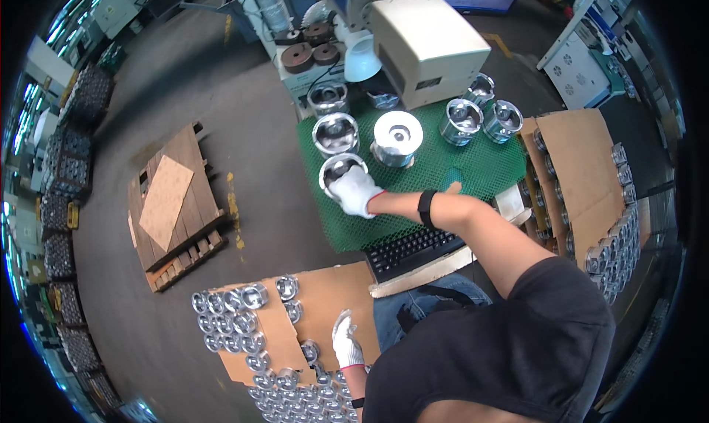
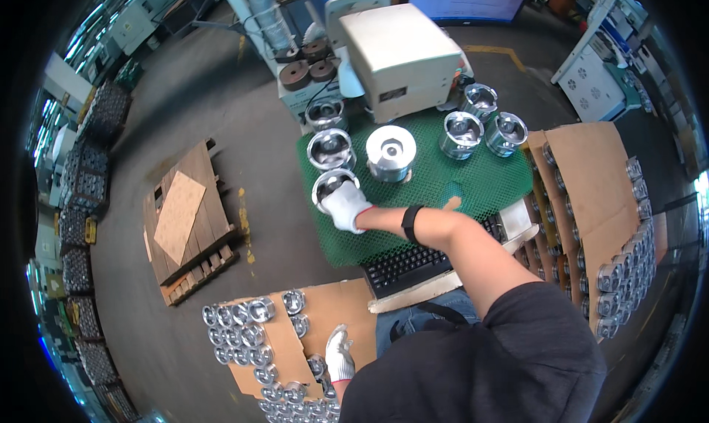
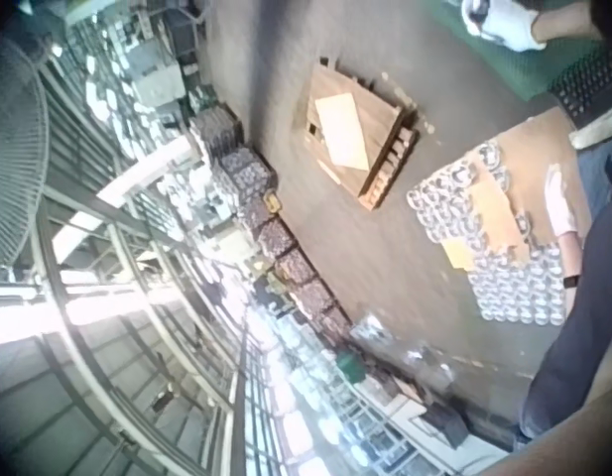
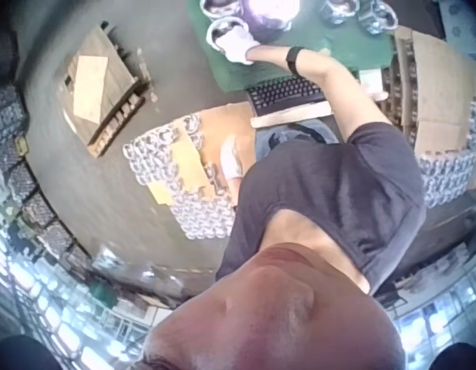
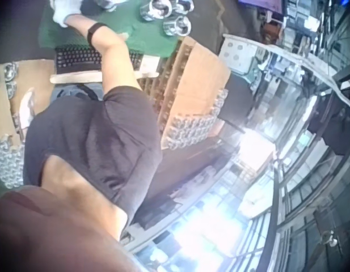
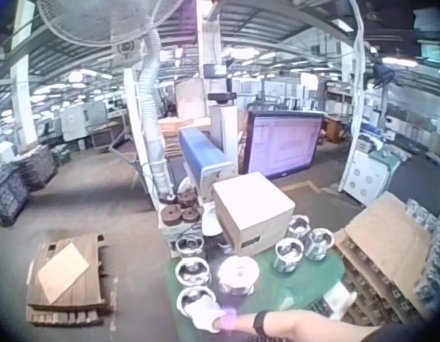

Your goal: Inspecting pistons with a measuring machine and placing them onto a pallet in an organized fashion.

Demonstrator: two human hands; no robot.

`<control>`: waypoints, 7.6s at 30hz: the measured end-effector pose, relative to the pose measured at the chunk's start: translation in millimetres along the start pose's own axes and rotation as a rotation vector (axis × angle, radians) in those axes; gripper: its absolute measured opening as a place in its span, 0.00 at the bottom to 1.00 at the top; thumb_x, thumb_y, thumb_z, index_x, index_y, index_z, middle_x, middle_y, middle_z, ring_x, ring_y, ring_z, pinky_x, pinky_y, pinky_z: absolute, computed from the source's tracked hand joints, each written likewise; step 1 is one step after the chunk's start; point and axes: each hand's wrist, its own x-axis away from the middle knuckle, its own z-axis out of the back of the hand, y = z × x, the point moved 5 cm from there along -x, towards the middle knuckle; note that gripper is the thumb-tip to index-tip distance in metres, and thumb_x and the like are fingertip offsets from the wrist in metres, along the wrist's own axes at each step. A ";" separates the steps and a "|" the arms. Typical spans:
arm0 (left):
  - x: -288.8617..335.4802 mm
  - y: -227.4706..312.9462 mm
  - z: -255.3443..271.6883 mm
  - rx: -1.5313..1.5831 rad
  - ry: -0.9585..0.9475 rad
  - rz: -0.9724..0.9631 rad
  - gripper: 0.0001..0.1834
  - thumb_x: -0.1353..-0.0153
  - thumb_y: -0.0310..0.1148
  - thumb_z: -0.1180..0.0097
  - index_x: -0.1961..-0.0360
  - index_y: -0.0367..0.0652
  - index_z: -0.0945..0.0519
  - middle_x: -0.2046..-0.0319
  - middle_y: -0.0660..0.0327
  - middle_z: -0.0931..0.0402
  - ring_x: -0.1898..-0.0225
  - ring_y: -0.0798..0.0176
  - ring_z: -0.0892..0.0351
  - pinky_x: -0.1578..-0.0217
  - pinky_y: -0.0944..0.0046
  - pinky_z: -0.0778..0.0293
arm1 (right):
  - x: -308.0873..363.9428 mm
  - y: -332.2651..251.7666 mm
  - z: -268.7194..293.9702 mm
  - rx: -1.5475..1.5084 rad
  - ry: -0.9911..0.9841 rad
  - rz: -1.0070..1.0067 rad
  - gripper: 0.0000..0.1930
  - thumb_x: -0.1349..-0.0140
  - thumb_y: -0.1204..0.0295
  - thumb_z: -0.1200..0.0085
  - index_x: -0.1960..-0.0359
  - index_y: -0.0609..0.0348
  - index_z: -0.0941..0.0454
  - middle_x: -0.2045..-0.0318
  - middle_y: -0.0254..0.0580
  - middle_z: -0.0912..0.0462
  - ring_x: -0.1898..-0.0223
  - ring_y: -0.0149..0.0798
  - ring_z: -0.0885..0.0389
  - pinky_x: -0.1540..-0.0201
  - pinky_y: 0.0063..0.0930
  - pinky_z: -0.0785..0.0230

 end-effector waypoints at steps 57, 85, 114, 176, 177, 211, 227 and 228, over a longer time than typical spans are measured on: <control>67.1 162.3 -171.5 0.063 -0.599 -0.247 0.19 0.26 0.42 0.54 0.46 0.37 0.24 0.51 0.55 0.21 0.49 0.61 0.21 0.47 0.60 0.25 | 189.6 14.8 70.1 -2.056 -0.492 -0.290 0.31 0.36 0.66 0.43 0.34 0.67 0.36 0.45 0.46 0.21 0.45 0.34 0.23 0.39 0.31 0.33; -49.4 137.6 -321.7 -0.601 -0.578 -0.413 0.59 0.62 0.35 0.23 0.29 0.35 0.45 0.38 0.49 0.31 0.37 0.53 0.31 0.37 0.56 0.32 | 191.1 252.2 44.6 -1.710 0.347 -0.858 0.18 0.40 0.72 0.39 0.48 0.63 0.24 0.59 0.38 0.17 0.59 0.30 0.19 0.52 0.25 0.25; 24.9 1.0 33.4 0.263 -0.036 -0.034 0.33 0.50 0.19 0.34 0.40 0.34 0.28 0.49 0.55 0.22 0.51 0.59 0.20 0.52 0.60 0.20 | 38.8 95.4 108.4 0.145 0.409 -0.157 0.38 0.60 0.51 0.31 0.45 0.50 0.26 0.45 0.45 0.26 0.42 0.49 0.31 0.41 0.47 0.38; -75.3 47.0 -175.2 0.565 -0.323 0.321 0.32 0.30 0.59 0.60 0.44 0.41 0.28 0.58 0.51 0.24 0.68 0.52 0.25 0.69 0.53 0.26 | 60.1 -38.5 84.7 0.071 0.096 0.336 0.33 0.57 0.54 0.33 0.53 0.62 0.29 0.60 0.50 0.23 0.56 0.49 0.25 0.47 0.42 0.35; -76.4 43.2 -174.7 0.656 -0.370 0.316 0.32 0.30 0.57 0.59 0.44 0.38 0.30 0.58 0.49 0.24 0.67 0.52 0.25 0.68 0.51 0.25 | 51.7 -31.1 65.9 0.116 0.113 0.327 0.31 0.57 0.58 0.34 0.53 0.62 0.28 0.61 0.50 0.22 0.57 0.50 0.24 0.49 0.42 0.34; -166.7 253.5 -386.3 -1.704 -0.285 -1.453 0.18 0.55 0.49 0.33 0.70 0.47 0.15 0.71 0.52 0.17 0.68 0.49 0.17 0.63 0.54 0.22 | 547.5 41.5 27.2 0.149 -0.357 -0.613 0.31 0.59 0.69 0.38 0.46 0.53 0.24 0.62 0.51 0.19 0.58 0.54 0.21 0.54 0.48 0.31; 58.7 -16.1 -94.5 -1.058 -0.371 -0.541 0.13 0.48 0.30 0.31 0.64 0.31 0.15 0.71 0.54 0.16 0.72 0.62 0.17 0.70 0.64 0.23 | 968.3 -95.9 -163.9 -0.477 -0.621 -1.766 0.44 0.47 0.47 0.35 0.33 0.56 0.37 0.35 0.50 0.32 0.33 0.48 0.34 0.31 0.40 0.41; 78.3 -39.7 -95.9 -1.088 -0.478 -0.546 0.11 0.48 0.26 0.31 0.65 0.31 0.15 0.72 0.55 0.16 0.73 0.64 0.18 0.71 0.66 0.23 | 970.9 -95.1 -154.8 -0.398 -0.580 -1.653 0.43 0.49 0.49 0.34 0.34 0.57 0.36 0.36 0.53 0.31 0.35 0.51 0.33 0.32 0.41 0.40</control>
